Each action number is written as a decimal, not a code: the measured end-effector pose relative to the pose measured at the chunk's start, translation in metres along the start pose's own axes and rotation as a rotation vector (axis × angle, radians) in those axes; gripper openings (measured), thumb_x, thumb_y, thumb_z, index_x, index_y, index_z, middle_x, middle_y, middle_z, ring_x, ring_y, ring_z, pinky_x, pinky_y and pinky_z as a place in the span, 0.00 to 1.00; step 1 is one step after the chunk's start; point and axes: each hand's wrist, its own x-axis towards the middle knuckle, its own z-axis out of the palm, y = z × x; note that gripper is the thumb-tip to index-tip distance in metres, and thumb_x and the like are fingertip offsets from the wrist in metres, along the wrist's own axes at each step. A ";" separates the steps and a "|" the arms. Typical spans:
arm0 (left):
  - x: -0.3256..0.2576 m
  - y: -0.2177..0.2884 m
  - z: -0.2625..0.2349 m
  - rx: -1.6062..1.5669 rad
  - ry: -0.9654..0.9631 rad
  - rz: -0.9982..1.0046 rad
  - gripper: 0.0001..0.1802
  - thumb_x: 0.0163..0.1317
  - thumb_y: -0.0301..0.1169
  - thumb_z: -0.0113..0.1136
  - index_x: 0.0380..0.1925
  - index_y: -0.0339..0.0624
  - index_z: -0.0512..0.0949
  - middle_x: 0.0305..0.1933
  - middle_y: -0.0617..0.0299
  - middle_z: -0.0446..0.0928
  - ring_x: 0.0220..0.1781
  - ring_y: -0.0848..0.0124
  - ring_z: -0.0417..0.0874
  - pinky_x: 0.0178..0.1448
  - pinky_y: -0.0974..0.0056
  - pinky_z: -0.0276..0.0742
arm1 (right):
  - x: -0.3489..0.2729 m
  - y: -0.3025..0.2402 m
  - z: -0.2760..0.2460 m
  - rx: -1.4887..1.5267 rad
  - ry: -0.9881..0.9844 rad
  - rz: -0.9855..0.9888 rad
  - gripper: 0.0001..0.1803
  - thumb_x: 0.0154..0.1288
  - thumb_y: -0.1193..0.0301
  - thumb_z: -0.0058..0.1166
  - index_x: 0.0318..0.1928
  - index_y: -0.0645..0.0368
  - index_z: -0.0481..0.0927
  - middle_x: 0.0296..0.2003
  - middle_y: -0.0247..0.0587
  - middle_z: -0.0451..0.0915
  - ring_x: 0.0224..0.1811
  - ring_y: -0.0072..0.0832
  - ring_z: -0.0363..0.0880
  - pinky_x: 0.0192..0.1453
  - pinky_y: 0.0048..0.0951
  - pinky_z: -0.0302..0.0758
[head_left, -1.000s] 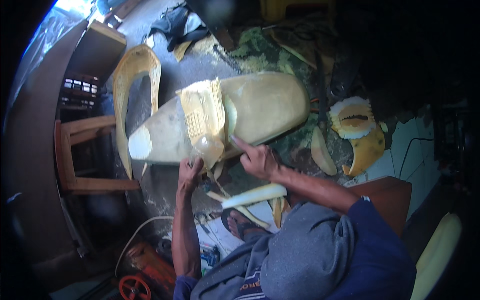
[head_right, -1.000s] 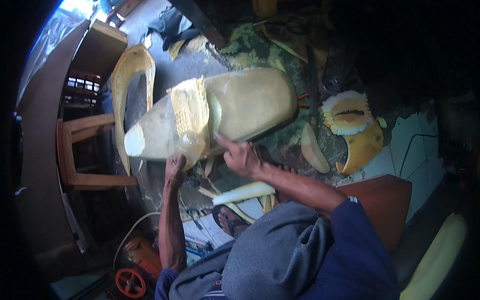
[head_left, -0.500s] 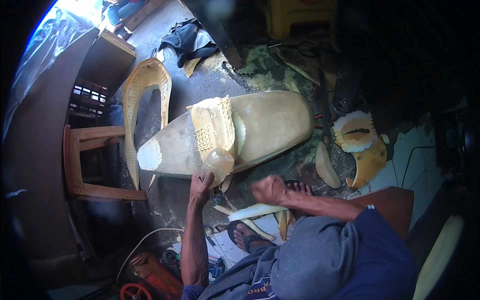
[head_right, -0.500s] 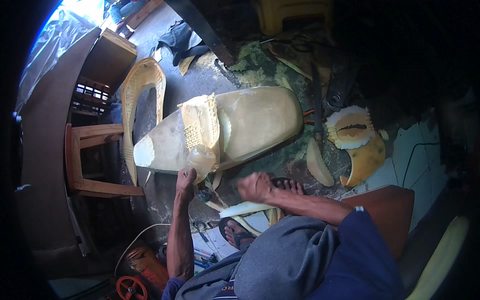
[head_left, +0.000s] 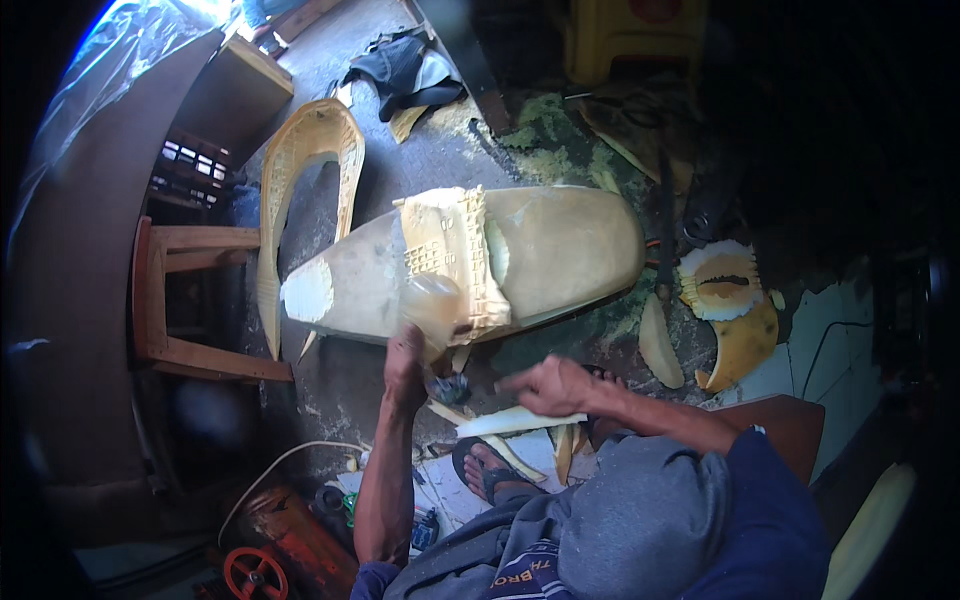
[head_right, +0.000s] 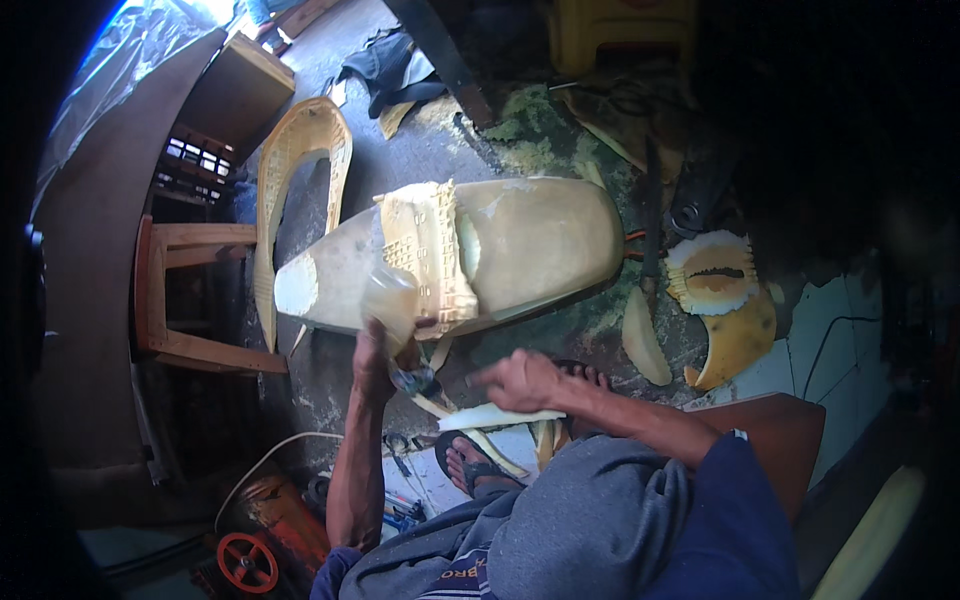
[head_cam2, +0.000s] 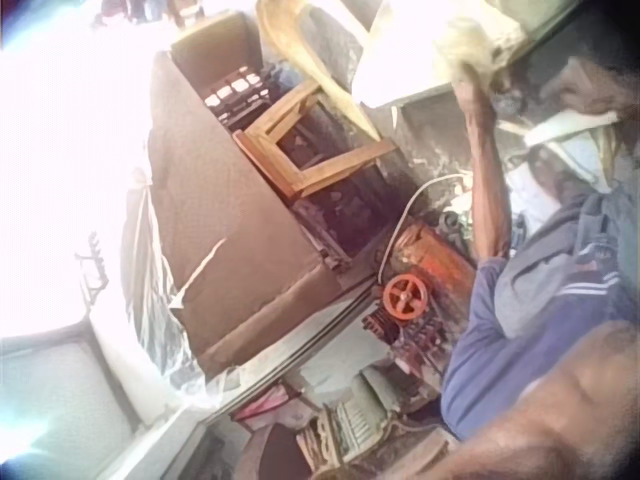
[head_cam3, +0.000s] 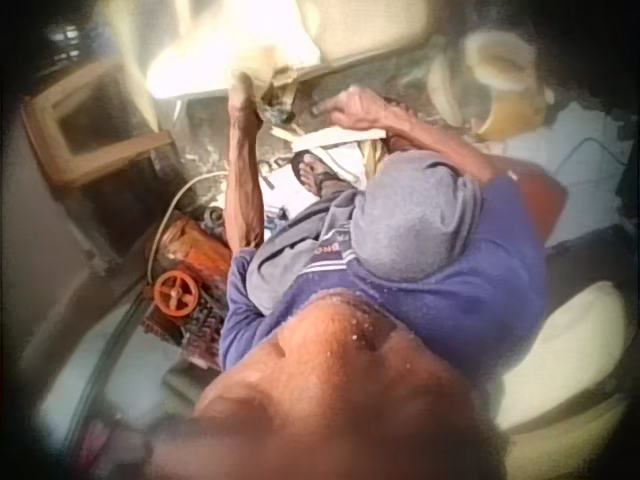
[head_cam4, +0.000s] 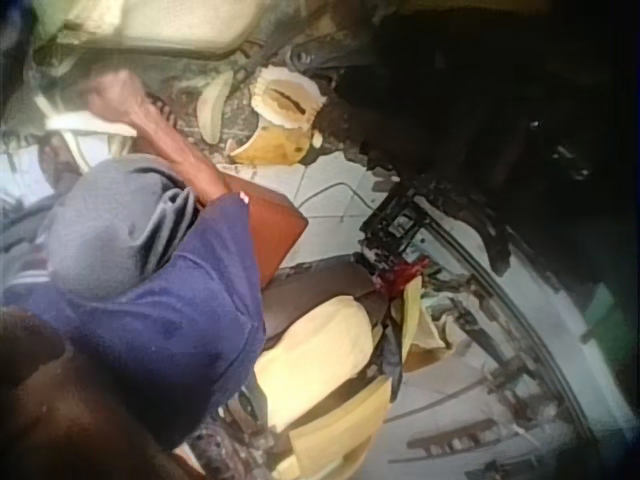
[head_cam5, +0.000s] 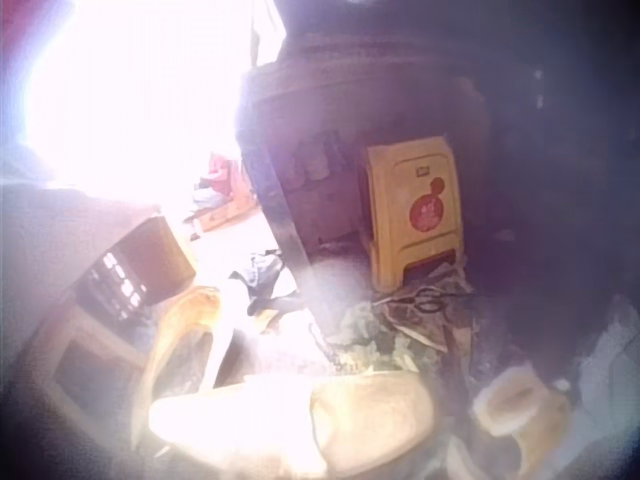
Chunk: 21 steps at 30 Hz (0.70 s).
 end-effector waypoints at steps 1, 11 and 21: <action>-0.003 0.008 0.005 -0.098 0.027 0.023 0.39 0.69 0.68 0.56 0.43 0.37 0.81 0.27 0.61 0.79 0.23 0.71 0.78 0.27 0.65 0.73 | 0.001 -0.005 -0.007 0.120 0.092 0.048 0.23 0.60 0.66 0.52 0.53 0.48 0.90 0.37 0.58 0.88 0.36 0.45 0.91 0.48 0.38 0.88; -0.007 0.083 -0.033 -0.716 0.453 0.296 0.33 0.78 0.63 0.45 0.25 0.47 0.68 0.15 0.70 0.57 0.16 0.75 0.58 0.23 0.67 0.58 | 0.040 -0.090 -0.020 1.250 -0.320 0.118 0.47 0.67 0.76 0.45 0.85 0.45 0.45 0.23 0.36 0.78 0.14 0.14 0.66 0.18 0.17 0.64; -0.012 0.083 -0.016 -0.610 0.562 0.341 0.29 0.79 0.60 0.46 0.28 0.49 0.66 0.17 0.72 0.54 0.15 0.77 0.57 0.20 0.67 0.56 | 0.037 -0.091 -0.005 1.784 -0.616 0.100 0.51 0.71 0.76 0.47 0.84 0.36 0.32 0.34 0.43 0.82 0.15 0.16 0.68 0.19 0.20 0.68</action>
